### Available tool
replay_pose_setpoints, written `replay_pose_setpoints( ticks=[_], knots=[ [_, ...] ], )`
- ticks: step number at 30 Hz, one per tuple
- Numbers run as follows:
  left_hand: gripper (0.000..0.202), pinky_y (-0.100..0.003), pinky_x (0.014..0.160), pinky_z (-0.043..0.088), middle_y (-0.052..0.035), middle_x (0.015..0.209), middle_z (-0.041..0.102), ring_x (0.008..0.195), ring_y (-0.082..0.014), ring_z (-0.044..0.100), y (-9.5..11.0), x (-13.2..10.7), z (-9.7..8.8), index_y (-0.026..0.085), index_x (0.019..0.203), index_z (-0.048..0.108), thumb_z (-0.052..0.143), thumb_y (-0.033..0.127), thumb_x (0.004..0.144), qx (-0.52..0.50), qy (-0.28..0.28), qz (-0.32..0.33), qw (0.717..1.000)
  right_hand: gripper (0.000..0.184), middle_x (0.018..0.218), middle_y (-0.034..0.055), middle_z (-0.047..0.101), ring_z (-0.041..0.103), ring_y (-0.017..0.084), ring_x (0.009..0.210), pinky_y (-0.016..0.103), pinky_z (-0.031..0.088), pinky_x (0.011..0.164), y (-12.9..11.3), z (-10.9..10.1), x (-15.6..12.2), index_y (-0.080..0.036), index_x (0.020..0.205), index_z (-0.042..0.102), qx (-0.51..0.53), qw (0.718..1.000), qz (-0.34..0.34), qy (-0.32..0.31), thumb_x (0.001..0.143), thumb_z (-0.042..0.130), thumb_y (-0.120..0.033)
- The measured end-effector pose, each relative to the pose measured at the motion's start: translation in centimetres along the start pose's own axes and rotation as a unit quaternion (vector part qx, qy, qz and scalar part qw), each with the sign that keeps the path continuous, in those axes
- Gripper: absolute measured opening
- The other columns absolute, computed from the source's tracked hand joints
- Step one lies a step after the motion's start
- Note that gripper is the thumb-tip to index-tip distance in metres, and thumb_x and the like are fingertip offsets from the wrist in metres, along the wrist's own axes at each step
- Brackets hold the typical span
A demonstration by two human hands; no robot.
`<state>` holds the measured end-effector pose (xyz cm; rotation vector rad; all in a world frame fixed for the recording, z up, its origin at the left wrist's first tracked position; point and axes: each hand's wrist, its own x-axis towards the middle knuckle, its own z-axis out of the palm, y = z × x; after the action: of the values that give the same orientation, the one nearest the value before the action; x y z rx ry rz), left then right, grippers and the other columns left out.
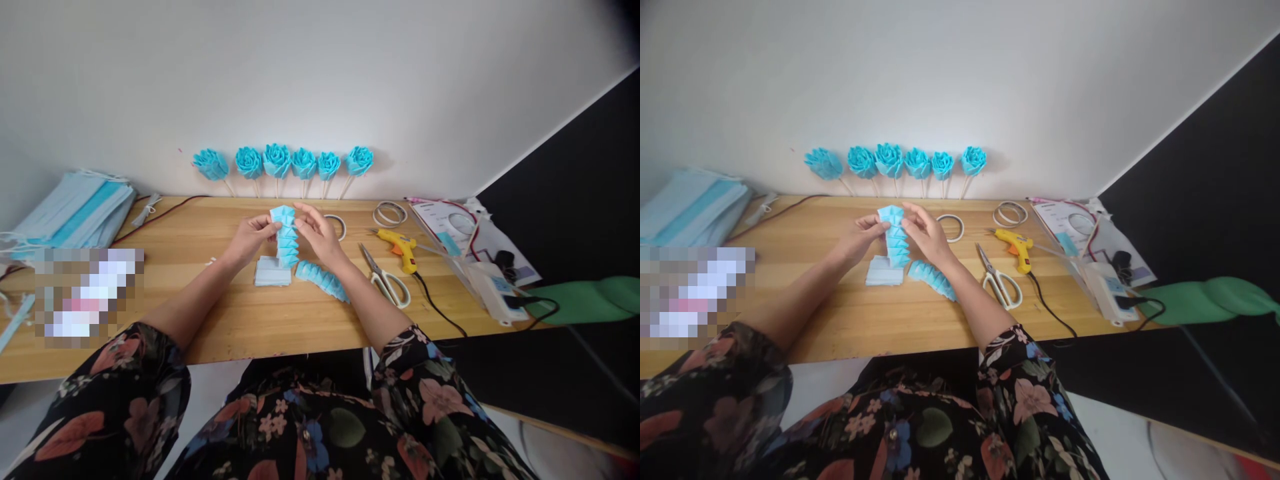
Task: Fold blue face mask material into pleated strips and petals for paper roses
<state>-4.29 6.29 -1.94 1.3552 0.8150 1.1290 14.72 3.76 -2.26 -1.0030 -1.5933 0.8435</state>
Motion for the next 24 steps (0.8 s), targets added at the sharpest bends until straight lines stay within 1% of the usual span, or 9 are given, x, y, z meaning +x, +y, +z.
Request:
replay_pose_setpoints(
  ticks=[2, 4, 7, 9, 11, 15, 17, 22, 24],
  knots=[
    [0.034, -0.028, 0.059, 0.038, 0.0006, 0.055, 0.058, 0.054, -0.0117, 0.05, 0.1, -0.1, 0.1, 0.017, 0.058, 0.063, 0.084, 0.043, 0.068, 0.004, -0.001, -0.003, 1.0, 0.044, 0.09, 0.0007, 0.069, 0.066, 0.017, 0.083, 0.033, 0.056, 0.078, 0.1, 0.1, 0.1, -0.026, 0.132, 0.056, 0.01, 1.0, -0.002, -0.01, 0.091, 0.061, -0.041],
    [0.035, -0.027, 0.059, 0.039, 0.0007, 0.055, 0.058, 0.054, -0.0117, 0.05, 0.2, -0.1, 0.2, 0.017, 0.058, 0.063, 0.084, 0.043, 0.067, 0.008, -0.005, -0.006, 1.0, 0.045, 0.091, 0.0011, 0.068, 0.066, 0.017, 0.084, 0.034, 0.057, 0.079, 0.1, 0.2, 0.1, -0.026, 0.131, 0.057, 0.009, 1.0, -0.001, -0.007, 0.089, 0.063, -0.038],
    [0.034, -0.027, 0.059, 0.039, 0.0007, 0.055, 0.059, 0.054, -0.0115, 0.05, 0.2, -0.2, 0.2, 0.017, 0.058, 0.064, 0.084, 0.043, 0.068, 0.013, -0.012, -0.005, 1.0, 0.044, 0.089, 0.0005, 0.067, 0.065, 0.017, 0.082, 0.033, 0.056, 0.079, 0.3, 0.2, 0.3, -0.025, 0.129, 0.059, 0.013, 1.0, 0.004, 0.0, 0.087, 0.063, -0.032],
    [0.034, -0.027, 0.06, 0.039, 0.0005, 0.056, 0.059, 0.055, -0.0115, 0.05, 0.1, -0.2, 0.2, 0.017, 0.058, 0.064, 0.083, 0.043, 0.07, 0.015, -0.014, -0.004, 1.0, 0.044, 0.086, -0.0004, 0.067, 0.064, 0.016, 0.079, 0.033, 0.056, 0.079, 0.4, 0.2, 0.3, -0.024, 0.129, 0.059, 0.026, 1.0, 0.01, -0.001, 0.086, 0.062, -0.032],
    [0.034, -0.027, 0.06, 0.039, 0.0002, 0.056, 0.059, 0.055, -0.0118, 0.05, 0.0, -0.1, 0.0, 0.018, 0.058, 0.064, 0.081, 0.043, 0.071, 0.013, -0.014, -0.002, 1.0, 0.044, 0.087, -0.0005, 0.068, 0.064, 0.016, 0.08, 0.034, 0.056, 0.08, 0.5, 0.0, 0.3, -0.024, 0.131, 0.058, 0.042, 0.999, 0.017, 0.001, 0.088, 0.06, -0.033],
    [0.034, -0.027, 0.06, 0.039, -0.0003, 0.058, 0.06, 0.057, -0.0123, 0.051, -0.2, 0.1, -0.3, 0.018, 0.06, 0.065, 0.08, 0.044, 0.074, -0.012, -0.009, 0.004, 1.0, 0.043, 0.096, 0.0021, 0.072, 0.068, 0.018, 0.093, 0.038, 0.055, 0.093, 0.3, -0.3, 0.2, -0.026, 0.133, 0.059, 0.068, 0.997, 0.041, 0.023, 0.094, 0.053, -0.042],
    [0.034, -0.027, 0.06, 0.04, -0.0002, 0.058, 0.061, 0.057, -0.0121, 0.052, -0.4, 0.1, -0.4, 0.017, 0.06, 0.065, 0.079, 0.045, 0.075, -0.028, -0.004, 0.004, 1.0, 0.044, 0.098, 0.0029, 0.074, 0.069, 0.019, 0.096, 0.04, 0.055, 0.095, 0.1, -0.4, 0.2, -0.026, 0.132, 0.06, 0.08, 0.995, 0.055, 0.028, 0.094, 0.054, -0.046],
    [0.034, -0.026, 0.062, 0.041, -0.0006, 0.061, 0.062, 0.059, -0.0118, 0.054, -1.0, 0.3, -0.6, 0.016, 0.064, 0.066, 0.08, 0.045, 0.076, -0.05, -0.009, -0.007, 0.999, 0.051, 0.095, 0.0025, 0.073, 0.069, 0.02, 0.093, 0.036, 0.057, 0.087, 0.0, -0.3, 0.3, -0.025, 0.129, 0.058, 0.093, 0.994, 0.059, 0.001, 0.085, 0.067, -0.049],
    [0.034, -0.025, 0.063, 0.042, -0.0008, 0.062, 0.063, 0.061, -0.012, 0.055, -1.4, 0.4, -0.8, 0.016, 0.066, 0.067, 0.079, 0.046, 0.077, -0.055, -0.012, -0.011, 0.998, 0.048, 0.095, 0.0017, 0.072, 0.069, 0.018, 0.09, 0.033, 0.057, 0.082, 0.2, -0.1, 0.3, -0.026, 0.122, 0.058, 0.115, 0.991, 0.062, 0.0, 0.082, 0.07, -0.048]
  ],
)
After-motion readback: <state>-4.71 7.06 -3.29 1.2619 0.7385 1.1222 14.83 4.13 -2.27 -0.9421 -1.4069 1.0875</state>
